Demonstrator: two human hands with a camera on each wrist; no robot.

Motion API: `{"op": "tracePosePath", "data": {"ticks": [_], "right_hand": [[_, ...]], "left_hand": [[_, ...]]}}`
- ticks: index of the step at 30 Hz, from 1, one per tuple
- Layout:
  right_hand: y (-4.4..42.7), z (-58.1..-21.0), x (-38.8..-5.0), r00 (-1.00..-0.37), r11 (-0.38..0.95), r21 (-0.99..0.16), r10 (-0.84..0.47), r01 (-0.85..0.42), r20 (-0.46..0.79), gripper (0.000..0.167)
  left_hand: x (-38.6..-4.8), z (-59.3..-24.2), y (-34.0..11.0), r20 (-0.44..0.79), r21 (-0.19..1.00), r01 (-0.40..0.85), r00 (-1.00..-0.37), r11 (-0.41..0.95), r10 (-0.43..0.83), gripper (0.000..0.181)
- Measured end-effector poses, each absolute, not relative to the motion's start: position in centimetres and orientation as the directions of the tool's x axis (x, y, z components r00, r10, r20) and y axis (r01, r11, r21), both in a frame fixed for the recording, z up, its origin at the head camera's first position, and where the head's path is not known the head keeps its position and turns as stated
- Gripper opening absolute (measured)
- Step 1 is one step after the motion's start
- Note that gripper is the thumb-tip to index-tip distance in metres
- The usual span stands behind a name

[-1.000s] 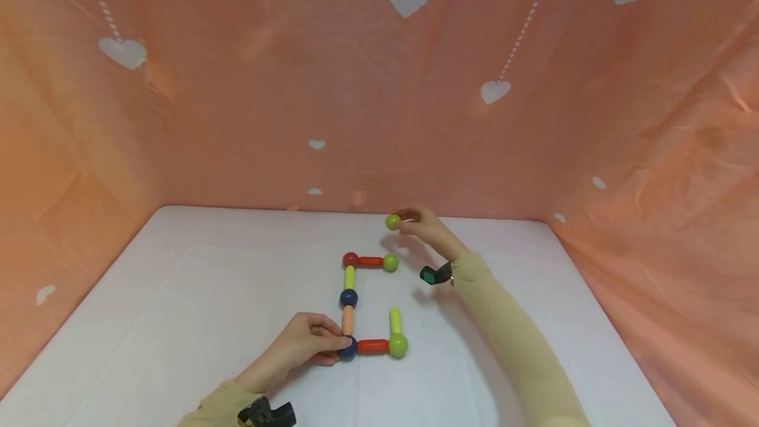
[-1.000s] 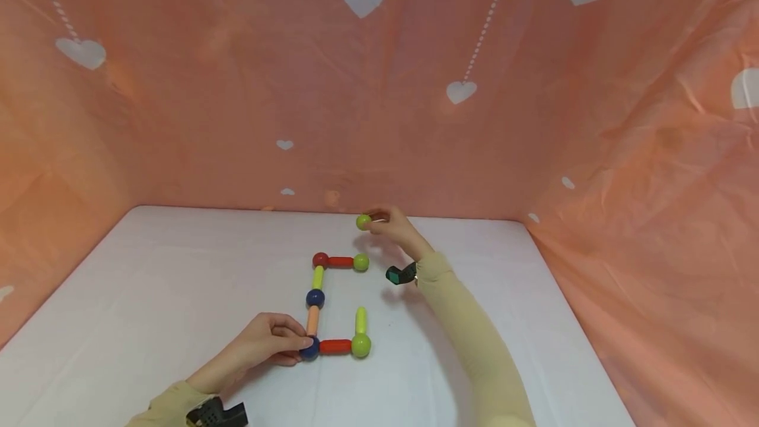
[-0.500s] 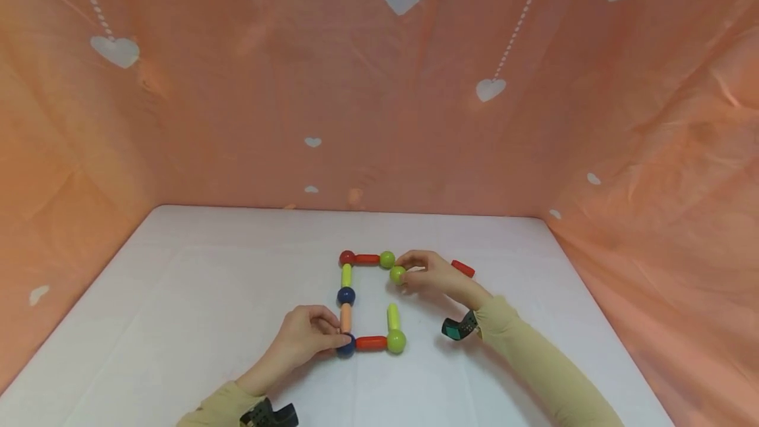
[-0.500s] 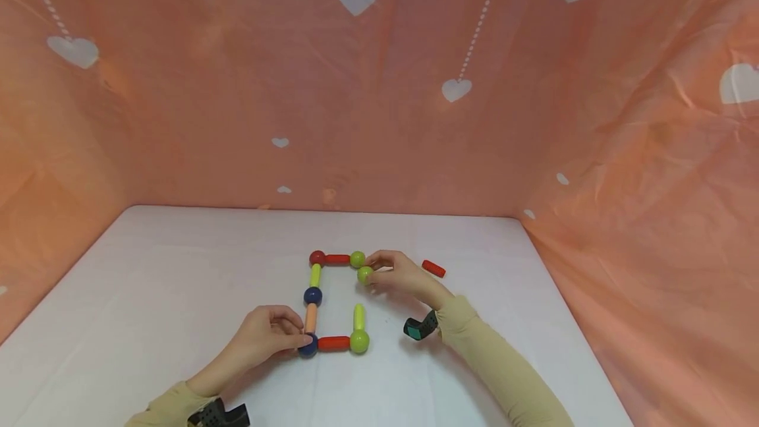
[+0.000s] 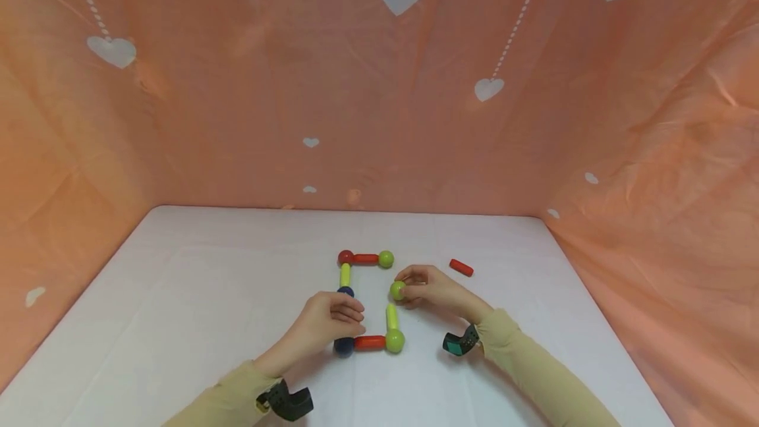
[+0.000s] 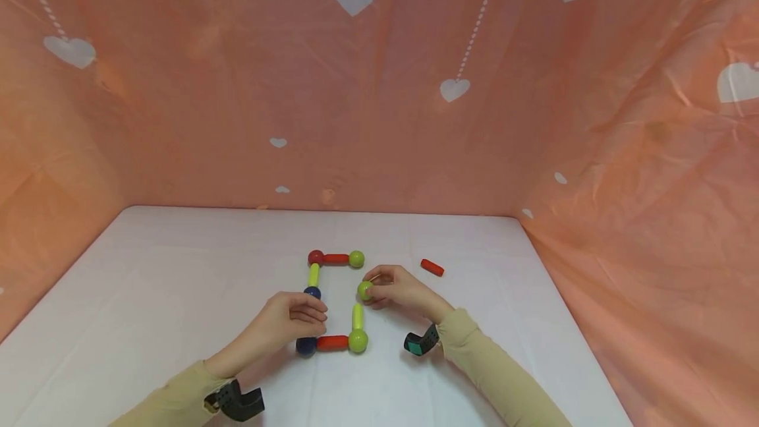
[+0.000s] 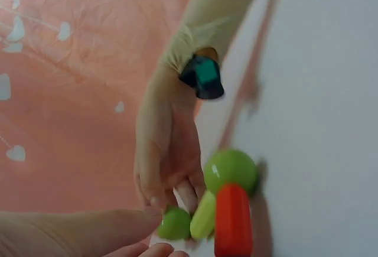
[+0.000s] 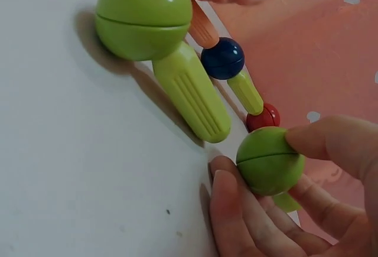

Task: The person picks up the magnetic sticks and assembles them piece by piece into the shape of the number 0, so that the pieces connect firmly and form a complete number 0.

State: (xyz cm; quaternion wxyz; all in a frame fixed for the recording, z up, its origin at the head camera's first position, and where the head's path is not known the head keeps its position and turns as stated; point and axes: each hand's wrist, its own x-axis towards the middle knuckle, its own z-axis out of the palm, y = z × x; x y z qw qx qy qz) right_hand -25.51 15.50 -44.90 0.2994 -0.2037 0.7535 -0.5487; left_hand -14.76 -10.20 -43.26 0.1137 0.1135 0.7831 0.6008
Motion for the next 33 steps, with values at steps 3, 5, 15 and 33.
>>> {"op": "tracePosePath", "data": {"ticks": [3,5,15,33], "right_hand": [[15.5,-45.0,-25.3,-0.733,0.293,-0.955,-0.640,0.042,-0.229,0.030],[15.5,-44.9,-25.2,-0.730,0.287,-0.956,-0.641,0.057,-0.236,0.030],[15.2,-44.7,-24.9,-0.721,0.269,-0.959,-0.647,0.089,-0.248,0.032],[14.7,-44.9,-24.7,-0.740,0.246,-0.959,-0.617,0.142,-0.268,0.039]], "left_hand": [[-15.4,-43.1,-9.4,-0.097,0.973,-0.016,-0.934,0.229,0.344,0.032],[-15.8,-43.2,-8.8,-0.135,0.969,-0.047,-0.925,0.244,0.354,0.034],[-16.9,-43.9,-6.9,-0.271,0.932,-0.172,-0.916,0.319,0.298,0.044],[-17.1,-44.2,-5.9,-0.266,0.953,-0.198,-0.907,0.228,0.326,0.030]]}}
